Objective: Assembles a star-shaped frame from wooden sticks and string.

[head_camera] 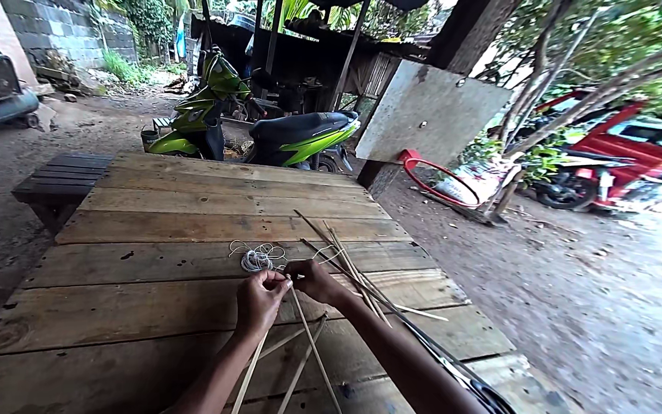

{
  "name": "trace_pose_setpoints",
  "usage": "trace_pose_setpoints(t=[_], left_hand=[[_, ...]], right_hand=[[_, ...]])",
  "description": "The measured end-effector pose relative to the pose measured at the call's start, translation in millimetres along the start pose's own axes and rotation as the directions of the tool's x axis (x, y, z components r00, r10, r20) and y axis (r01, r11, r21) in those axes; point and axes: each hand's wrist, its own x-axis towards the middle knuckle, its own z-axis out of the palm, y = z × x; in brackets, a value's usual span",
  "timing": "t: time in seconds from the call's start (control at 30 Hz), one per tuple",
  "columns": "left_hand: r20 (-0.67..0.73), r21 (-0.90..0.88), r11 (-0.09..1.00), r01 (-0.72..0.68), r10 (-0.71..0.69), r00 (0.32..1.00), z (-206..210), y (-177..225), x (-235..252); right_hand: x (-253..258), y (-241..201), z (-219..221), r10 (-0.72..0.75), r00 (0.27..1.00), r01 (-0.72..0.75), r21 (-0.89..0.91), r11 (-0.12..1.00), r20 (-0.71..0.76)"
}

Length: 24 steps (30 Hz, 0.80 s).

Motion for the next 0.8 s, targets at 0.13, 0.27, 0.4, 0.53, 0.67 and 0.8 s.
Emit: trace_pose_setpoints(t=[0.13, 0.27, 0.4, 0.53, 0.67, 0.8], left_hand=[[0.001, 0.008, 1.000, -0.002, 0.002, 1.000, 0.7, 0.0, -0.4], [0.006, 0.026, 1.000, 0.004, -0.004, 1.000, -0.8, -0.5, -0.2], [0.000, -0.002, 1.000, 0.013, -0.013, 1.000, -1.6, -0.4, 1.1], [-0.020, -0.024, 1.000, 0.009, -0.010, 1.000, -4.0, -2.3, 3.6], [-0.024, -0.060, 0.998, 0.001, -0.003, 1.000, -5.9, -2.1, 6.6], [0.007, -0.095, 0.995, 0.019, -0.018, 1.000, -7.1, -3.6, 8.1]], right_hand=[[5.3, -8.7, -2.4, -0.061, 0.996, 0.061, 0.008, 0.998, 0.064], [9.5, -11.5, -6.7, -0.075, 0.993, 0.079, -0.045, 0.996, 0.089], [3.9, -12.7, -14.5, -0.046, 0.987, 0.062, -0.100, 0.993, 0.152], [-10.8, -3.6, -23.7, -0.072, 0.995, 0.075, -0.045, 0.996, 0.067], [-27.9, -3.8, -29.2, -0.043, 0.997, 0.048, 0.101, 0.994, -0.060], [-31.9, 6.6, -9.6, -0.030, 0.978, 0.142, 0.553, 0.821, -0.207]])
